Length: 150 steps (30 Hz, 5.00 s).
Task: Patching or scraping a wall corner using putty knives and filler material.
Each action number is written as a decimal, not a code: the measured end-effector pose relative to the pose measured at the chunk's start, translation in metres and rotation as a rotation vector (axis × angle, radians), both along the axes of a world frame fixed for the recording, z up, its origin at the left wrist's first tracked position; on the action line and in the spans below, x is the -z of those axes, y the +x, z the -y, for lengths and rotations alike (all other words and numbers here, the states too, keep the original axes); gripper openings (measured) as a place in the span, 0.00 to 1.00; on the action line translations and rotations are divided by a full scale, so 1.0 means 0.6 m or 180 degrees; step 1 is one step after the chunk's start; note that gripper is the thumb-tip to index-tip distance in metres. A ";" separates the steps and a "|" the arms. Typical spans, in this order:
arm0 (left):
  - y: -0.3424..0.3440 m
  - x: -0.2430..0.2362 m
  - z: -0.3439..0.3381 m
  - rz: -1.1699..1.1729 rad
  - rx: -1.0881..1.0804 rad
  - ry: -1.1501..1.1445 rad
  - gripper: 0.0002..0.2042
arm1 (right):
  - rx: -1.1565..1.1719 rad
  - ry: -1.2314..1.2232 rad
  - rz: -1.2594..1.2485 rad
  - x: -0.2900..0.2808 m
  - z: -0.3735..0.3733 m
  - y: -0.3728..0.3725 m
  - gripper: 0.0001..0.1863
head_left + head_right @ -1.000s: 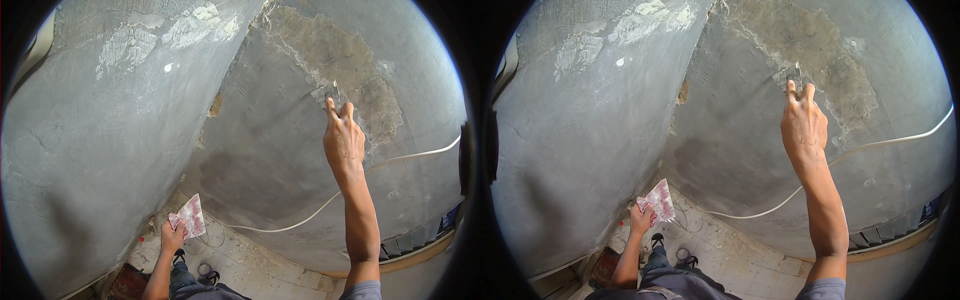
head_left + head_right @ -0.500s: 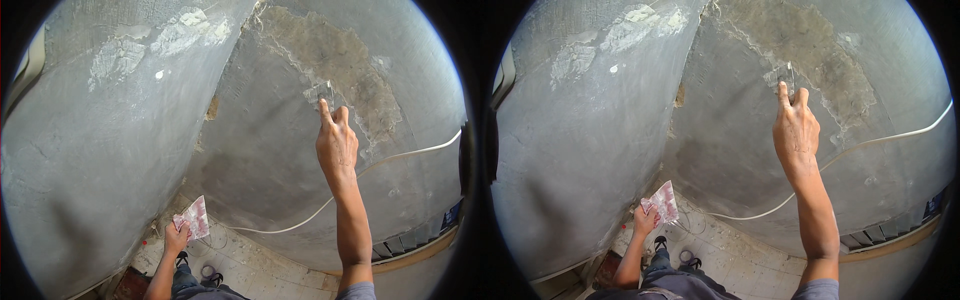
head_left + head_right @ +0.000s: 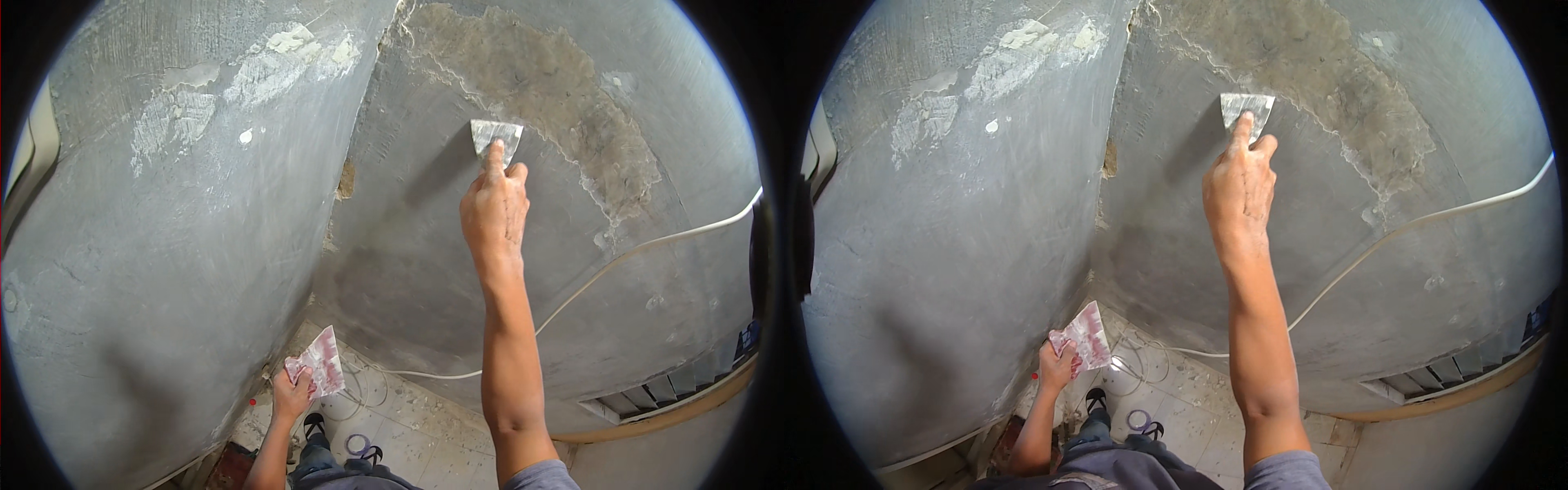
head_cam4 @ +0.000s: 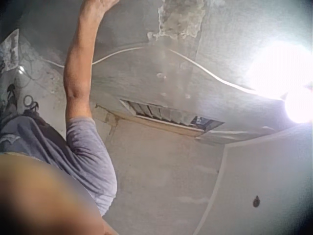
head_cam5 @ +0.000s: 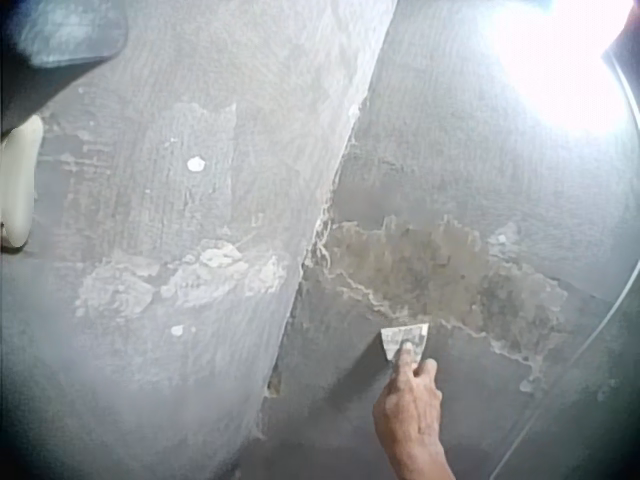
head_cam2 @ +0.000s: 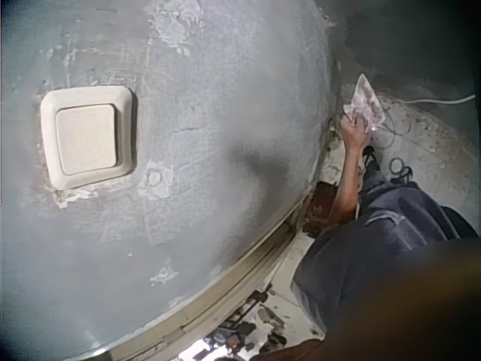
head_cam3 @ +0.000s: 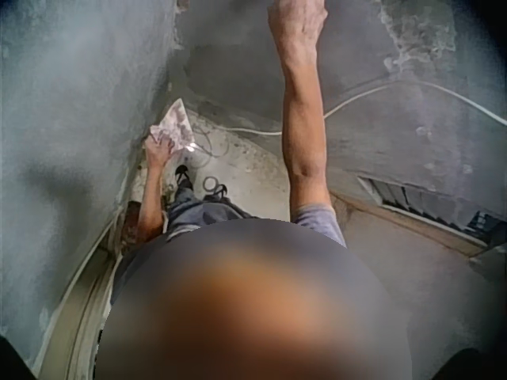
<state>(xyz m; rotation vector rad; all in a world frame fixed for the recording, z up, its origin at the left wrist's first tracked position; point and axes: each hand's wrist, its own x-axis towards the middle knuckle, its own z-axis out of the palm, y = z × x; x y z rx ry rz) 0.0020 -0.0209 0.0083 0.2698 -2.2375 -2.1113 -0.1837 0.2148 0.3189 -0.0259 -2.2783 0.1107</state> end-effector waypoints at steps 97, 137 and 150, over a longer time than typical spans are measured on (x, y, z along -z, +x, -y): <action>0.130 -0.324 -0.250 0.0312 0.1059 0.2441 0.10 | -0.2932 -0.1027 0.1163 0.246 -0.397 0.481 0.20; -0.024 -0.134 -0.028 -0.1469 0.1266 -0.0551 0.12 | -0.3121 -0.6802 0.2792 0.116 -0.087 0.357 0.20; -0.027 -0.029 -0.006 -0.0057 0.0116 0.0491 0.09 | -0.1300 -0.0122 -0.0580 -0.010 -0.083 0.054 0.22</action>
